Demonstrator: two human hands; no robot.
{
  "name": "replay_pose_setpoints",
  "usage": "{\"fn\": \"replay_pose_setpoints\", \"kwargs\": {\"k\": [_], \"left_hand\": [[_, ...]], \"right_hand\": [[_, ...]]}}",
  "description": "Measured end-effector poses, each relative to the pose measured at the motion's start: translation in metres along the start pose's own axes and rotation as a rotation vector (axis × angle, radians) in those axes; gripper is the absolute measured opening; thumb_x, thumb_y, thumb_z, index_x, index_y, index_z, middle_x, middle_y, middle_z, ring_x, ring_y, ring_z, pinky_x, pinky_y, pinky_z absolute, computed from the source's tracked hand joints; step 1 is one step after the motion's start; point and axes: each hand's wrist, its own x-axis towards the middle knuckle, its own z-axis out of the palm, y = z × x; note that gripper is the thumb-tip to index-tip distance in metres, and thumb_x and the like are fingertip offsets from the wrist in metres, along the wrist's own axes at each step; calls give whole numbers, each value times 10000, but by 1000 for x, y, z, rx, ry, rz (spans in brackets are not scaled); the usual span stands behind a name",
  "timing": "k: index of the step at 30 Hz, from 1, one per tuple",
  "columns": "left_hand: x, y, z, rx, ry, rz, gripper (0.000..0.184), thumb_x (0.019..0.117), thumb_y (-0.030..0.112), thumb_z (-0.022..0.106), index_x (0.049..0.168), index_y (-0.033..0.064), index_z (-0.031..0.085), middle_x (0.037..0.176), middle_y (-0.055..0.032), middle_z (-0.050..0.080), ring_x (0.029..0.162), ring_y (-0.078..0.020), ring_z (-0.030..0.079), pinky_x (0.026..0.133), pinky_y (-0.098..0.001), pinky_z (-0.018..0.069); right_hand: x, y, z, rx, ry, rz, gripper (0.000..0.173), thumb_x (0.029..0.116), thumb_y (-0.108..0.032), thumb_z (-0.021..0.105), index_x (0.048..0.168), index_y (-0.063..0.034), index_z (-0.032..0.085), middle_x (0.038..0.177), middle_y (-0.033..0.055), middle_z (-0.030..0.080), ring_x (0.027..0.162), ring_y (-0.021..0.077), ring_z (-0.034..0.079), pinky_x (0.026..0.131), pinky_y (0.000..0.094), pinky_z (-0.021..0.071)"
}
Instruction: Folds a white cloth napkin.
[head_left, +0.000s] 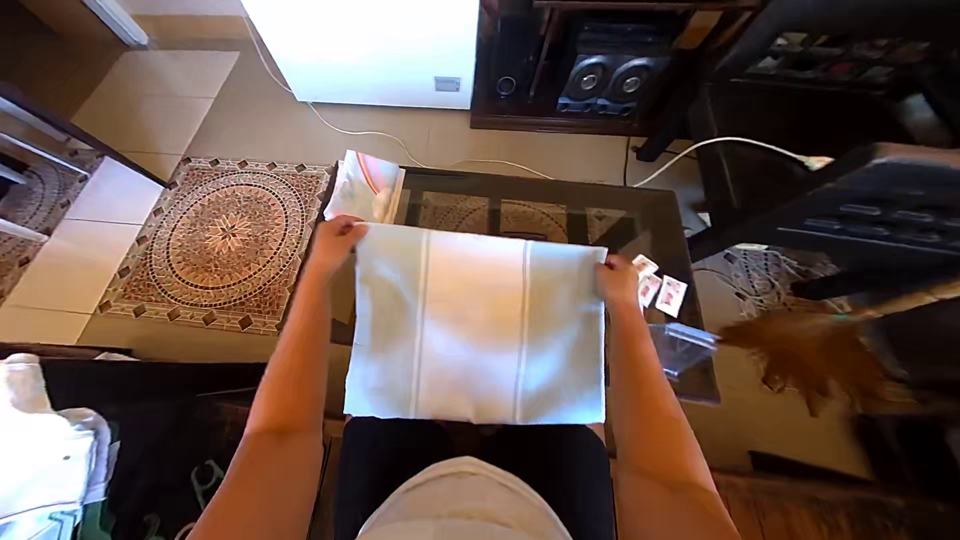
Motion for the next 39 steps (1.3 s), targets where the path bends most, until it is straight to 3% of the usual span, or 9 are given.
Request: {"fn": "replay_pose_setpoints", "kwargs": {"k": [3, 17, 22, 26, 28, 30, 32, 37, 39], "left_hand": [[34, -38, 29, 132, -118, -126, 317, 1036, 116, 596, 1284, -81, 611, 1200, -299, 653, 1100, -397, 649, 1002, -558, 492], [54, -51, 48, 432, -200, 34, 234, 965, -13, 614, 1173, -104, 670, 1366, -316, 567, 1341, -444, 508, 1143, -543, 389], [36, -56, 45, 337, -160, 118, 180, 954, -33, 625, 1099, -100, 709, 1239, -298, 640, 1210, -411, 607, 1083, -495, 456], [0, -44, 21, 83, -113, 280, 122, 909, -53, 678, 1001, -120, 723, 1110, -282, 667, 1053, -337, 646, 952, -437, 524], [-20, -20, -8, -20, -183, 296, 92, 891, -47, 706, 957, -108, 721, 1069, -213, 672, 993, -220, 638, 895, -349, 534], [-37, 14, -44, -99, -264, 319, 37, 866, -54, 705, 892, -80, 711, 1031, -127, 676, 939, -107, 628, 851, -272, 535], [-38, 47, -76, -105, -310, 391, 18, 846, -33, 689, 839, -29, 706, 990, -55, 691, 917, -47, 628, 834, -248, 535], [0, 141, -110, 41, -46, 472, 145, 942, -11, 636, 1057, -89, 677, 976, -86, 692, 858, -43, 622, 841, -254, 530], [3, 176, -116, 13, 117, 629, 204, 945, 25, 640, 1117, -84, 644, 986, -58, 683, 852, -17, 631, 823, -221, 540]], "right_hand": [[20, 8, 20, -192, -100, 106, 313, 1042, -128, 544, 1249, 86, 637, 1249, 374, 619, 1220, 543, 575, 1014, 721, 412], [31, 1, 34, -347, -48, -9, 349, 1050, -181, 573, 1343, 6, 607, 1453, 321, 497, 1340, 496, 499, 1060, 651, 424], [36, 5, 31, -441, -184, -80, 471, 1058, -139, 538, 1498, 10, 459, 1470, 320, 503, 1374, 483, 488, 1117, 641, 380], [30, 12, 7, -206, -216, -185, 349, 1042, -100, 562, 1311, 122, 582, 1280, 371, 597, 1223, 468, 580, 1061, 601, 422], [17, 16, -20, 11, -160, -283, 320, 1014, -103, 567, 1227, 135, 591, 1130, 287, 641, 1021, 303, 631, 920, 476, 510], [1, 0, -48, 226, -104, -377, 186, 981, -83, 551, 1105, 51, 589, 900, 10, 622, 784, 6, 610, 736, 216, 544], [-2, -26, -77, 339, -110, -481, 73, 953, -56, 540, 1016, -59, 577, 814, -155, 617, 716, -103, 601, 688, 129, 542], [16, -112, -141, 25, 36, -633, 367, 1009, -103, 588, 1244, 169, 515, 1127, 269, 606, 948, 152, 559, 900, 365, 490], [16, -138, -166, -37, 174, -740, 453, 1021, -193, 576, 1260, 182, 489, 1142, 299, 592, 970, 158, 557, 915, 342, 479]]}}
